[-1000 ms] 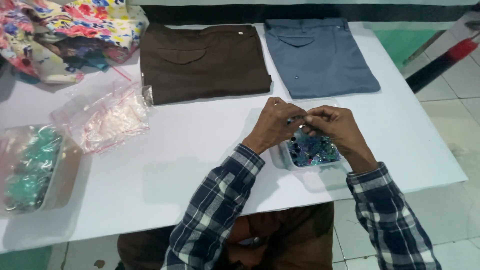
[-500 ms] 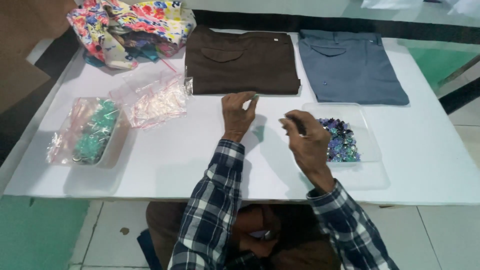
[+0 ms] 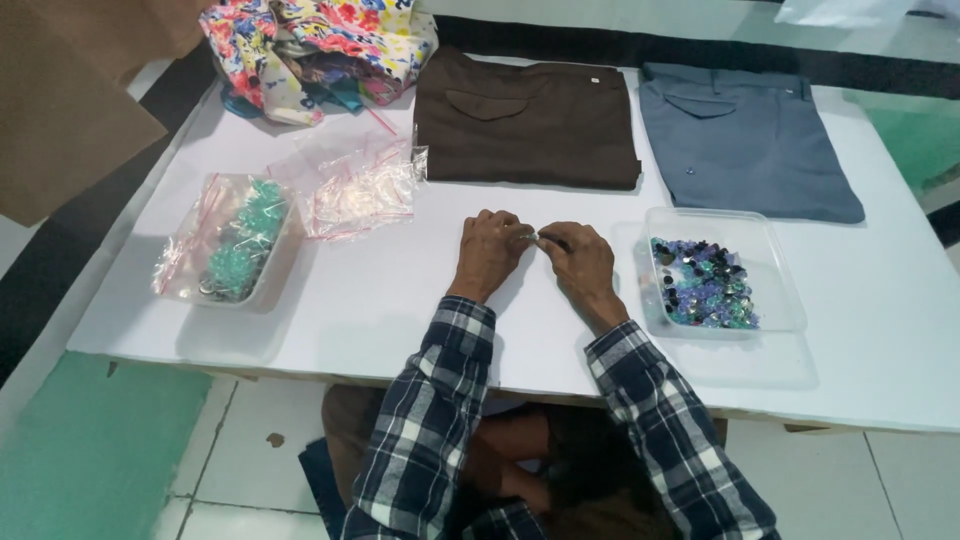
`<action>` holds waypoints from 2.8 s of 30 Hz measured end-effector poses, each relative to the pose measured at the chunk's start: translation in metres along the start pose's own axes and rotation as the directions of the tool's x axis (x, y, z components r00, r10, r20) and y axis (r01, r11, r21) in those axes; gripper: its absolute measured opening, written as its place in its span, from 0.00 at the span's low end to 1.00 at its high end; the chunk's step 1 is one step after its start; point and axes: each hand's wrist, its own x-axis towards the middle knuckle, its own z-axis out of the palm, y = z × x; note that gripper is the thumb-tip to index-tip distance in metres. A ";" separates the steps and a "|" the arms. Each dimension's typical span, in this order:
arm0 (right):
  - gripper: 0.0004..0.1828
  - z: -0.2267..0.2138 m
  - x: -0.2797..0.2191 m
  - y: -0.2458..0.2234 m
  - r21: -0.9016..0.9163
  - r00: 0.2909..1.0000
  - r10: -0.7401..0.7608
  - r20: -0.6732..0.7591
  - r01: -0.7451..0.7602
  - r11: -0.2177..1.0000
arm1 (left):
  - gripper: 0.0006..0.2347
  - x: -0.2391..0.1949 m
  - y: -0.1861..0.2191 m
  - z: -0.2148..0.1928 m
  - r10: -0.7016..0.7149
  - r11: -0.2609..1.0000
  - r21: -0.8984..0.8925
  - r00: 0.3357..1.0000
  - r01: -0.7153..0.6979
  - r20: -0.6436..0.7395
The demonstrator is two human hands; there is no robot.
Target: Counting and placing small green buttons into a small plastic bag on a work surface.
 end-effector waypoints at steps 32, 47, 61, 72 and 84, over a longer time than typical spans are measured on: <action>0.10 0.002 -0.005 0.003 0.081 0.995 -0.088 -0.048 0.092 0.993 | 0.09 -0.007 0.011 -0.037 0.004 0.944 -0.331 1.000 0.002 0.018; 0.07 -0.153 -0.066 -0.016 -0.146 0.932 -0.243 -0.267 0.210 0.967 | 0.04 0.012 0.125 -0.050 0.063 0.821 -0.530 0.957 -0.212 -0.285; 0.14 -0.209 -0.037 0.051 -0.366 0.955 0.217 0.202 -0.132 0.921 | 0.04 0.060 0.216 0.044 0.344 0.936 -0.055 0.867 -0.348 0.361; 0.12 -0.214 -0.019 0.057 -0.388 0.916 0.262 0.305 -0.132 0.912 | 0.04 0.054 0.220 0.053 0.368 0.907 0.105 0.890 -0.407 0.271; 0.11 -0.225 -0.024 0.064 -0.189 0.940 0.223 0.257 -0.178 0.966 | 0.06 0.066 0.218 0.046 0.272 0.962 -0.089 0.914 -0.257 0.301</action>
